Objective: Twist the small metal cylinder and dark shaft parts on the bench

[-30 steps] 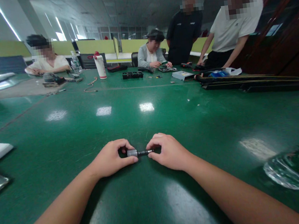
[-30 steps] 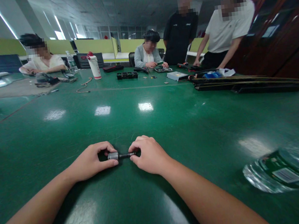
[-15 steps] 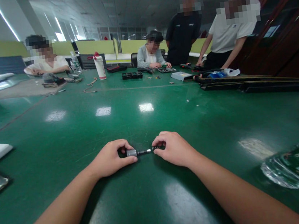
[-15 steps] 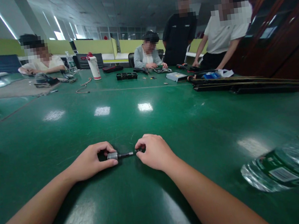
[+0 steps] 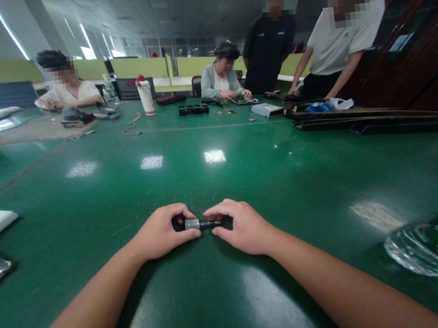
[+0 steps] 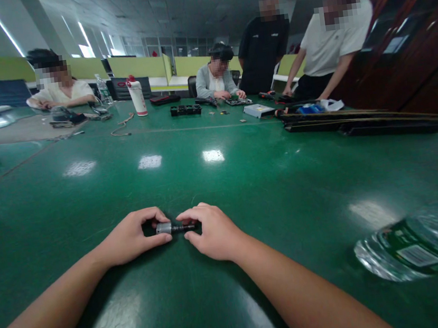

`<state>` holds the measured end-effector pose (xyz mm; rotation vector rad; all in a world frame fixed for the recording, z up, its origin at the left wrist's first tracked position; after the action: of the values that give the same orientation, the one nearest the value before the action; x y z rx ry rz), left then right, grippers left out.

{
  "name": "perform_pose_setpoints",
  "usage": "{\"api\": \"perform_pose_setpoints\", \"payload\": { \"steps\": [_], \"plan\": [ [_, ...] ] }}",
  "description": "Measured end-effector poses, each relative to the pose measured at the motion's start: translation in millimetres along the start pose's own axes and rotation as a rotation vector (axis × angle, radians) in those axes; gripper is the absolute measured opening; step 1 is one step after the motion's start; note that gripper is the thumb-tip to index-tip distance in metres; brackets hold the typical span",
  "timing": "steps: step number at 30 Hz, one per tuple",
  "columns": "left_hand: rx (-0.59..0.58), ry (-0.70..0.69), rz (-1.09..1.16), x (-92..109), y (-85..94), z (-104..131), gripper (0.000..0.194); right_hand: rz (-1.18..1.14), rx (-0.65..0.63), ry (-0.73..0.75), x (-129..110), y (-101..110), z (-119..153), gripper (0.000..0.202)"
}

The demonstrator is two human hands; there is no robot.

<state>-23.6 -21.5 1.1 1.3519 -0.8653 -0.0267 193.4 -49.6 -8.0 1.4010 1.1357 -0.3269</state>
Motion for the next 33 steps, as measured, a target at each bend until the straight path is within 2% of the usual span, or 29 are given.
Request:
{"api": "perform_pose_setpoints", "payload": {
  "steps": [6,14,21,33],
  "plan": [
    [-0.004,0.002,0.013,0.0,-0.1,-0.4,0.025,0.017,-0.017,0.007,-0.5,-3.2,0.7,0.044],
    [-0.008,-0.035,-0.004,1.0,1.3,1.7,0.031,0.047,-0.029,0.062,-0.5,-5.2,-1.0,0.026],
    [0.006,-0.072,0.028,1.0,2.1,1.3,0.026,0.04,-0.02,0.053,-2.3,-4.5,-2.0,0.026],
    [0.006,-0.05,-0.007,0.6,0.4,-0.1,0.027,0.044,-0.021,0.06,-4.0,-5.4,-1.9,0.023]
  ]
}}
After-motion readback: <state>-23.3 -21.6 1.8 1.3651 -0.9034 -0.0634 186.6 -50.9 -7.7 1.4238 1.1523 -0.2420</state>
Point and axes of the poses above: each hand's wrist, its own z-axis away from the middle knuckle, its own y-axis out of the back of the hand, x = y × z, the point moved 1 cm from there along -z, towards the middle knuckle, and after that the axes turned 10 degrees about -z, right-handed, at the moved point
